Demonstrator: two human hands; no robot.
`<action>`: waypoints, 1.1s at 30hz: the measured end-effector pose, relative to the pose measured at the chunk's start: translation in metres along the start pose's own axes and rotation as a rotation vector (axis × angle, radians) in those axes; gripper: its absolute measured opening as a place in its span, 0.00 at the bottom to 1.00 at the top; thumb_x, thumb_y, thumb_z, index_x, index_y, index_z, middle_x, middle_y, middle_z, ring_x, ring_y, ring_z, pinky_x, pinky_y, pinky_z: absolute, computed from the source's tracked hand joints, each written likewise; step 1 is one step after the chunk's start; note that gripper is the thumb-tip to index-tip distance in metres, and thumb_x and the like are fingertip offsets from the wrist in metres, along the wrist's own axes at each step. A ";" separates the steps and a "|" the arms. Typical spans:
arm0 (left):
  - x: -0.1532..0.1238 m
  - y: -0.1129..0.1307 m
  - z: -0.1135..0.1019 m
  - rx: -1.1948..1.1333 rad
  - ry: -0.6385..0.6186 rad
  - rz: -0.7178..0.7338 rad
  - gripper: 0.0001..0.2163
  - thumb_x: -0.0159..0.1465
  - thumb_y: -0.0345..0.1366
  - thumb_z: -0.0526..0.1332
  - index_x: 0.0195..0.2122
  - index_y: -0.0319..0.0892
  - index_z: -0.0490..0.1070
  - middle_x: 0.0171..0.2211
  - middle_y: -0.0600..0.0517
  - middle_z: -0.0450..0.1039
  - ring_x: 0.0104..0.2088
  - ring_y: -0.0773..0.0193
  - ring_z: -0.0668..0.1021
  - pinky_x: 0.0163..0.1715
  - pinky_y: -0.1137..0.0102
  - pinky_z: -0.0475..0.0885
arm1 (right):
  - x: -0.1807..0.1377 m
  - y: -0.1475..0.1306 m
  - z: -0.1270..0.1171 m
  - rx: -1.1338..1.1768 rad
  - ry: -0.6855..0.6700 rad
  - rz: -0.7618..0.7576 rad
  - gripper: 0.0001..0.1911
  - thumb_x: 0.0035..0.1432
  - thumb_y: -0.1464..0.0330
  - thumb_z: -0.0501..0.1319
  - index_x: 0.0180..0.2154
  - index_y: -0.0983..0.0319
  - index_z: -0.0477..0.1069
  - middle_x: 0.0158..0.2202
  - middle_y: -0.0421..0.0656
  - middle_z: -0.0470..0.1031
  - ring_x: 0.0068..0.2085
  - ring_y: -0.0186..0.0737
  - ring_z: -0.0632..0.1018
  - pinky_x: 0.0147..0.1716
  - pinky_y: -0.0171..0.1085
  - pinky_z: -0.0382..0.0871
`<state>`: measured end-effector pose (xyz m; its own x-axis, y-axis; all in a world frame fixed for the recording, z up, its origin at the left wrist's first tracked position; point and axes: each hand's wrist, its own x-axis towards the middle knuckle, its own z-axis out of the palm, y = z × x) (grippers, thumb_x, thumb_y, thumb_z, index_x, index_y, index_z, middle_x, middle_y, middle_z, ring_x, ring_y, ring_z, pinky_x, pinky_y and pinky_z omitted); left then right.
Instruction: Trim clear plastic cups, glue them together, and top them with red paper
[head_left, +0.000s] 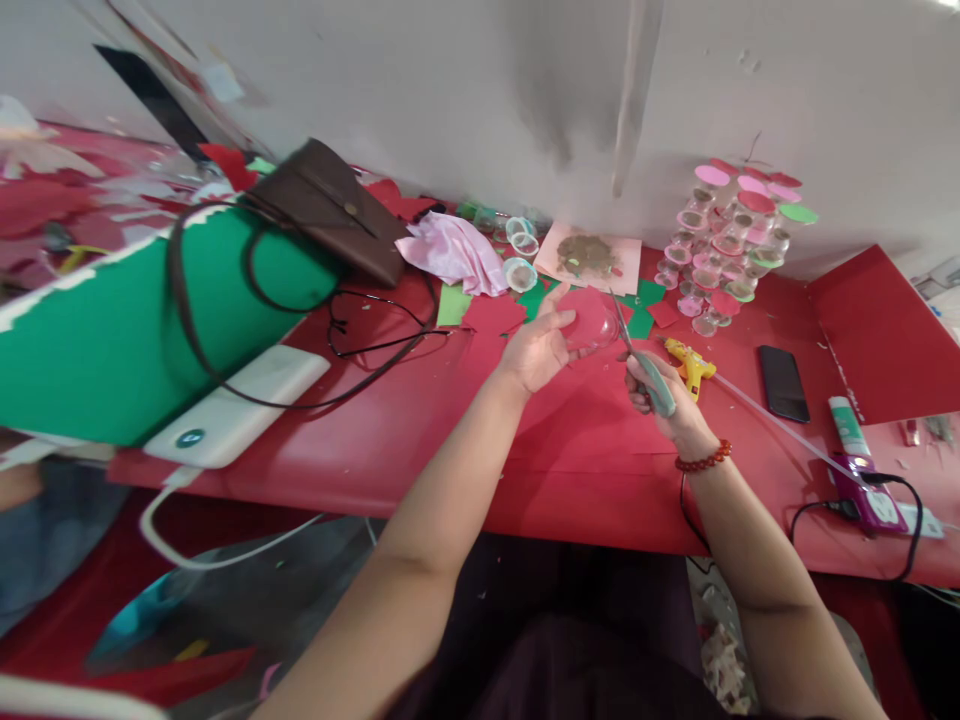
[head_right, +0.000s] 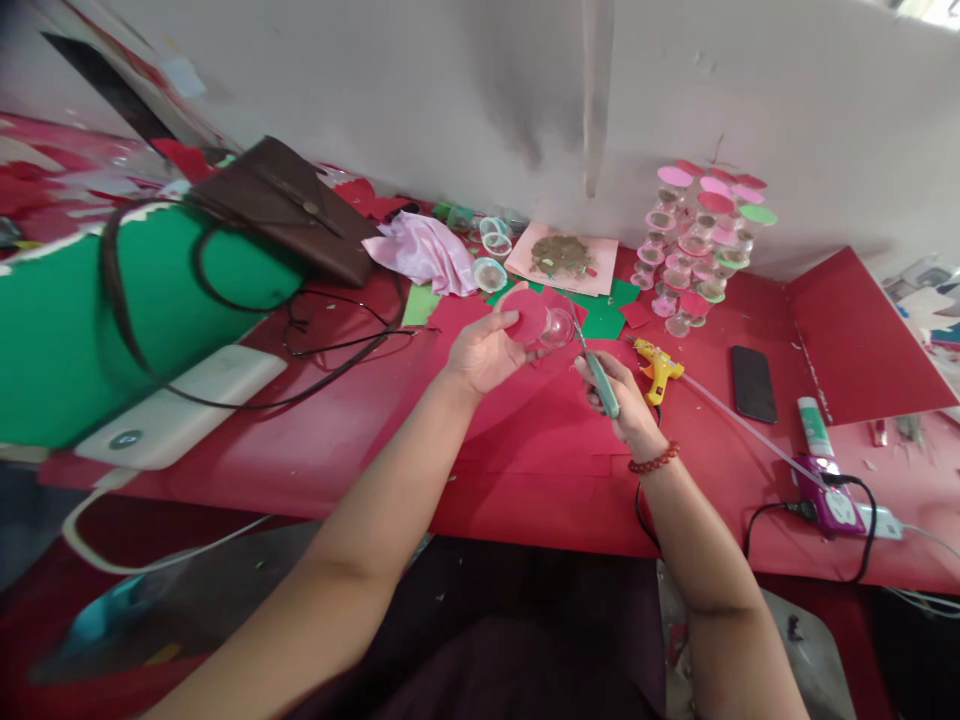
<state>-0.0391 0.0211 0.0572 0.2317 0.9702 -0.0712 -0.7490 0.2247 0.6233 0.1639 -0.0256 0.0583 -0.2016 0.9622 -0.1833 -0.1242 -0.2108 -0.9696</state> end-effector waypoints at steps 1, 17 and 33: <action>0.000 0.000 0.000 0.001 -0.003 0.000 0.32 0.61 0.28 0.65 0.65 0.58 0.68 0.44 0.54 0.82 0.48 0.54 0.85 0.50 0.58 0.81 | 0.000 0.000 0.000 -0.001 -0.002 -0.001 0.29 0.44 0.45 0.76 0.31 0.59 0.69 0.23 0.32 0.63 0.20 0.25 0.61 0.19 0.30 0.46; 0.006 0.005 -0.015 0.010 -0.091 -0.074 0.29 0.63 0.32 0.65 0.66 0.52 0.65 0.44 0.50 0.83 0.42 0.55 0.86 0.48 0.58 0.81 | 0.000 -0.003 -0.001 -0.012 0.013 0.021 0.30 0.41 0.47 0.78 0.36 0.60 0.72 0.22 0.31 0.64 0.18 0.23 0.60 0.17 0.30 0.44; 0.004 0.009 -0.011 0.035 -0.008 -0.006 0.31 0.61 0.31 0.67 0.65 0.56 0.66 0.38 0.56 0.81 0.40 0.57 0.86 0.45 0.61 0.81 | -0.001 -0.003 0.000 -0.011 -0.002 0.033 0.29 0.41 0.48 0.79 0.36 0.61 0.74 0.21 0.30 0.62 0.18 0.23 0.60 0.15 0.30 0.44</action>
<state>-0.0515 0.0274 0.0536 0.2415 0.9680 -0.0686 -0.7253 0.2270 0.6499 0.1645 -0.0257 0.0615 -0.2078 0.9542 -0.2151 -0.1065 -0.2406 -0.9648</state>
